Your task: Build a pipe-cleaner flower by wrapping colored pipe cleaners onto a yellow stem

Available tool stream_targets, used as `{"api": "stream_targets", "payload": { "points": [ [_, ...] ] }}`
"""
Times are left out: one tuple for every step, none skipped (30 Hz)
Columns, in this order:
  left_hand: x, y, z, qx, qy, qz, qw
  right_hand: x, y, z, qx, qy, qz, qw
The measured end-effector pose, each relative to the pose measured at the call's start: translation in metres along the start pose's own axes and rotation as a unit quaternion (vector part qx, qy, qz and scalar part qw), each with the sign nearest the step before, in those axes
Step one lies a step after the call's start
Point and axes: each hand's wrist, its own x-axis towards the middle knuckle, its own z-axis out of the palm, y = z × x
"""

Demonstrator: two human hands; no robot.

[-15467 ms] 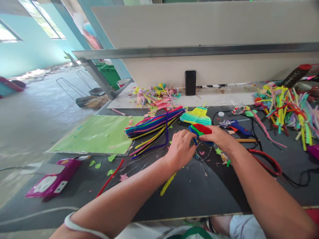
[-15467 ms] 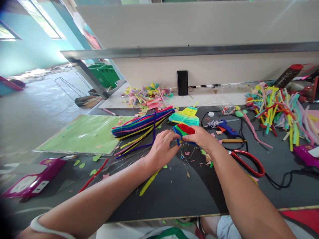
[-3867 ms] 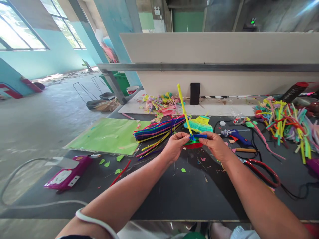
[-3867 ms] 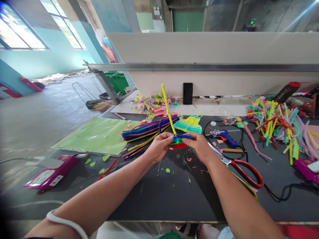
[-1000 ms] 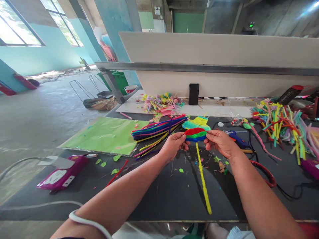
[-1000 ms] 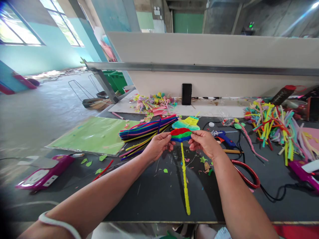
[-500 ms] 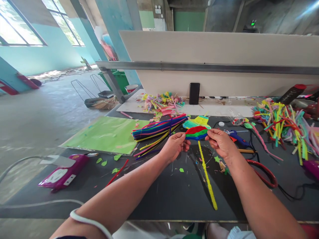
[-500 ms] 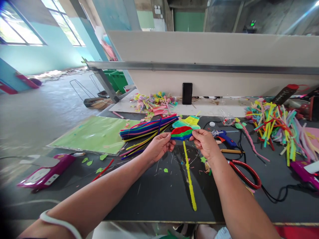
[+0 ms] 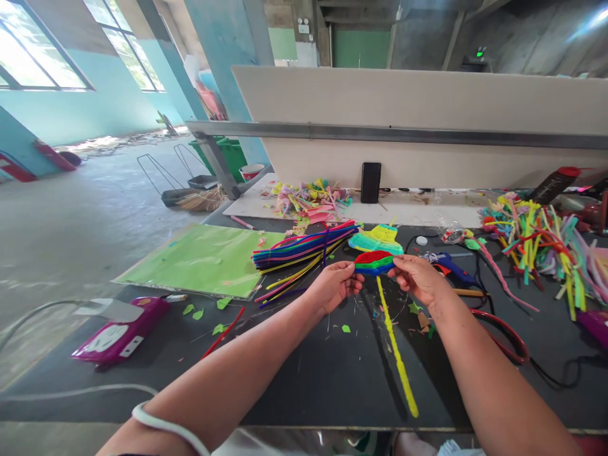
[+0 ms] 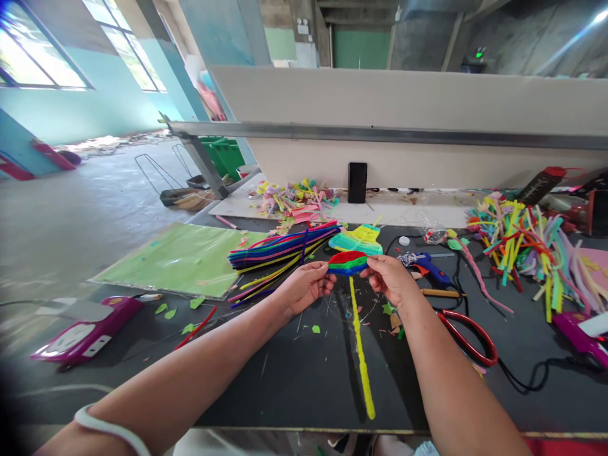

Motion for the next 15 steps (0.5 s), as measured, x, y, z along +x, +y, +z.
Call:
{"api": "stream_targets", "payload": {
  "points": [
    [0.0005, 0.0000, -0.0010, 0.000, 0.003, -0.007, 1.000, 0.0005, 0.0008, -0.0010, -0.013, 0.000, 0.010, 1.000],
    [0.0010, -0.0001, -0.0019, -0.001, 0.005, -0.015, 1.000, 0.0008, 0.0017, -0.0014, -0.025, 0.002, 0.015, 1.000],
    [0.0016, -0.0003, -0.0027, -0.002, 0.008, -0.025, 1.000, 0.0009, 0.0025, -0.0012, -0.035, 0.006, 0.014, 0.999],
    [0.0022, -0.0005, -0.0032, -0.003, 0.011, -0.037, 0.999, 0.0009, 0.0033, -0.0007, -0.041, 0.012, 0.011, 0.999],
    [0.0027, -0.0009, -0.0036, -0.003, 0.015, -0.048, 0.999, 0.0010, 0.0041, 0.0001, -0.043, 0.021, 0.007, 0.999],
    [0.0031, -0.0014, -0.0037, -0.004, 0.018, -0.058, 0.998, 0.0012, 0.0050, 0.0010, -0.042, 0.031, 0.003, 0.999],
    [0.0035, -0.0019, -0.0037, -0.004, 0.022, -0.066, 0.998, 0.0015, 0.0058, 0.0018, -0.040, 0.039, 0.000, 0.998],
    [0.0038, -0.0023, -0.0036, -0.004, 0.027, -0.070, 0.997, 0.0021, 0.0065, 0.0025, -0.038, 0.045, -0.002, 0.998],
    [0.0041, -0.0028, -0.0035, -0.003, 0.033, -0.072, 0.997, 0.0028, 0.0072, 0.0029, -0.036, 0.047, -0.002, 0.998],
    [0.0043, -0.0031, -0.0034, -0.003, 0.039, -0.072, 0.997, 0.0036, 0.0078, 0.0032, -0.035, 0.046, -0.003, 0.998],
    [0.0046, -0.0032, -0.0035, -0.003, 0.043, -0.071, 0.997, 0.0043, 0.0082, 0.0033, -0.034, 0.045, -0.005, 0.998],
    [0.0049, -0.0032, -0.0037, -0.004, 0.047, -0.067, 0.997, 0.0047, 0.0082, 0.0034, -0.034, 0.043, -0.008, 0.998],
    [0.0051, -0.0031, -0.0041, -0.004, 0.048, -0.063, 0.997, 0.0049, 0.0080, 0.0036, -0.033, 0.041, -0.010, 0.999],
    [0.0053, -0.0028, -0.0046, -0.004, 0.045, -0.056, 0.997, 0.0045, 0.0073, 0.0039, -0.032, 0.040, -0.015, 0.999],
    [0.0054, -0.0023, -0.0051, -0.004, 0.041, -0.050, 0.998, 0.0038, 0.0063, 0.0044, -0.030, 0.037, -0.021, 0.999]
  ]
}}
